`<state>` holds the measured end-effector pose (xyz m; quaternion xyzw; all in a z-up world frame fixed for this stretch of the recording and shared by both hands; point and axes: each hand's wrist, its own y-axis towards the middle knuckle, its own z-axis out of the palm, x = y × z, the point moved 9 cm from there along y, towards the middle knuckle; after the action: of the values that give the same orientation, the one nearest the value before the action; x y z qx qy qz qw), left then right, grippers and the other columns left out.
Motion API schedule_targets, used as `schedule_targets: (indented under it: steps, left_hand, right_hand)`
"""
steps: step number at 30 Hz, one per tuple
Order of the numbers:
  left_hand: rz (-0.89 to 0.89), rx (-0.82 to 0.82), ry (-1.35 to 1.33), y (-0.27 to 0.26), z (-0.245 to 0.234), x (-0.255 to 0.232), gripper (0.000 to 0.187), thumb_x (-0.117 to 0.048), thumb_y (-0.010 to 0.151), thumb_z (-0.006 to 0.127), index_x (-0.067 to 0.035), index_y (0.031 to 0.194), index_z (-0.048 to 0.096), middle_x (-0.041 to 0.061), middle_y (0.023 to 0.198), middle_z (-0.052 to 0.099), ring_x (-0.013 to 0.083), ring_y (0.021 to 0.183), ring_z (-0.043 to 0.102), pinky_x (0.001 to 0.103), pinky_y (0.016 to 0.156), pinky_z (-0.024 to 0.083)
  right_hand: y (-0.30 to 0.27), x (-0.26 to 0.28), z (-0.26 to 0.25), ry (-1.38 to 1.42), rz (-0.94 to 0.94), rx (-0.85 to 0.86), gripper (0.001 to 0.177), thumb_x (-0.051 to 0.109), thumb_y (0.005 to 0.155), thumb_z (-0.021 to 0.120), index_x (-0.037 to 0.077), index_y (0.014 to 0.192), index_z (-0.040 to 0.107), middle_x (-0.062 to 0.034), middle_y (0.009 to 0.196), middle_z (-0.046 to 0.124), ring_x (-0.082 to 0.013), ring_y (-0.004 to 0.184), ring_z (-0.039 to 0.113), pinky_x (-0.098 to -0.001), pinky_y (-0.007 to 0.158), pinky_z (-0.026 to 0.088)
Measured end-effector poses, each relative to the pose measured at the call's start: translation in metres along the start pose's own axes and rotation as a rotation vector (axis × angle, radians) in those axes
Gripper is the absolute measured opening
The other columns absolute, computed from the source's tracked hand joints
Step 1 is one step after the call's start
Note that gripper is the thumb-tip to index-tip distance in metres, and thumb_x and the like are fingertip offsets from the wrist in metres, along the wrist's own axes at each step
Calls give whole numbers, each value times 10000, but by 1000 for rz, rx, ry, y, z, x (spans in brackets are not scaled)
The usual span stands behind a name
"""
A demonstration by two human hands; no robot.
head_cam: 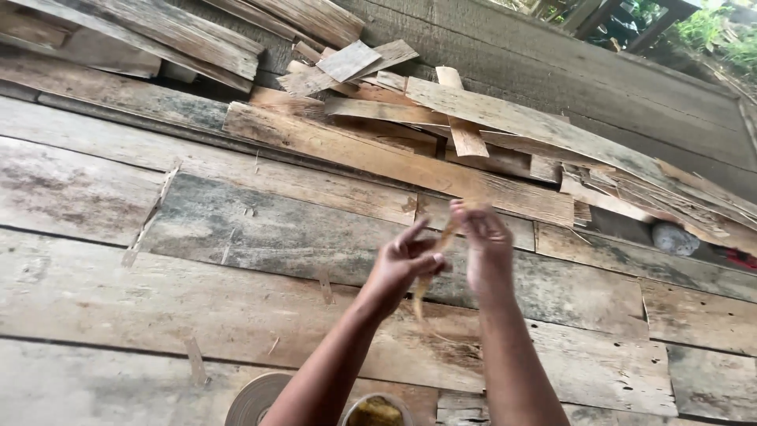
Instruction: Applying adhesive to thin wood strips and fitting them onto a wooden plank surface.
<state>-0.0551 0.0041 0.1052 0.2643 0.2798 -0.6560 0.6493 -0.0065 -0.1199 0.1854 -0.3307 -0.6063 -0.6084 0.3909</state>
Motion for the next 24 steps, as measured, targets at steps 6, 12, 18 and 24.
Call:
schedule_targets:
  steps: [6, 12, 18, 24]
  left_hand:
    - [-165, 91, 32, -113, 16, 60, 254, -106, 970, 720, 63, 1157, 689, 241, 849, 746, 260, 501, 712, 304, 448, 575]
    - [-431, 56, 4, -235, -8, 112, 209, -117, 999, 646, 25, 1151, 657, 92, 887, 727, 135, 548, 637, 191, 500, 468]
    - [-584, -28, 60, -307, -63, 213, 175, -104, 1025, 625, 8, 1158, 610, 140, 908, 739, 161, 585, 669, 212, 535, 516]
    - [-423, -13, 103, -299, -59, 203, 179, -72, 1008, 621, 35, 1152, 623, 117, 862, 711, 153, 566, 635, 230, 554, 533]
  right_hand:
    - [-27, 77, -22, 100, -48, 3, 174, 118, 1067, 623, 133, 913, 544, -74, 994, 689, -230, 1203, 634, -258, 914, 514]
    - [-108, 40, -12, 14, 393, 363, 41, 156, 921, 695, 192, 915, 713, -32, 1228, 713, -210, 1190, 637, -452, 1079, 528]
    - [-232, -26, 25, -867, 718, 909, 469, 109, 844, 727, 144, 1278, 554, -48, 1263, 648, -194, 1108, 640, -302, 908, 607]
    - [-257, -104, 7, -1065, 383, 867, 403, 79, 904, 711, 176, 1218, 478, -13, 991, 727, -139, 615, 639, -283, 462, 527]
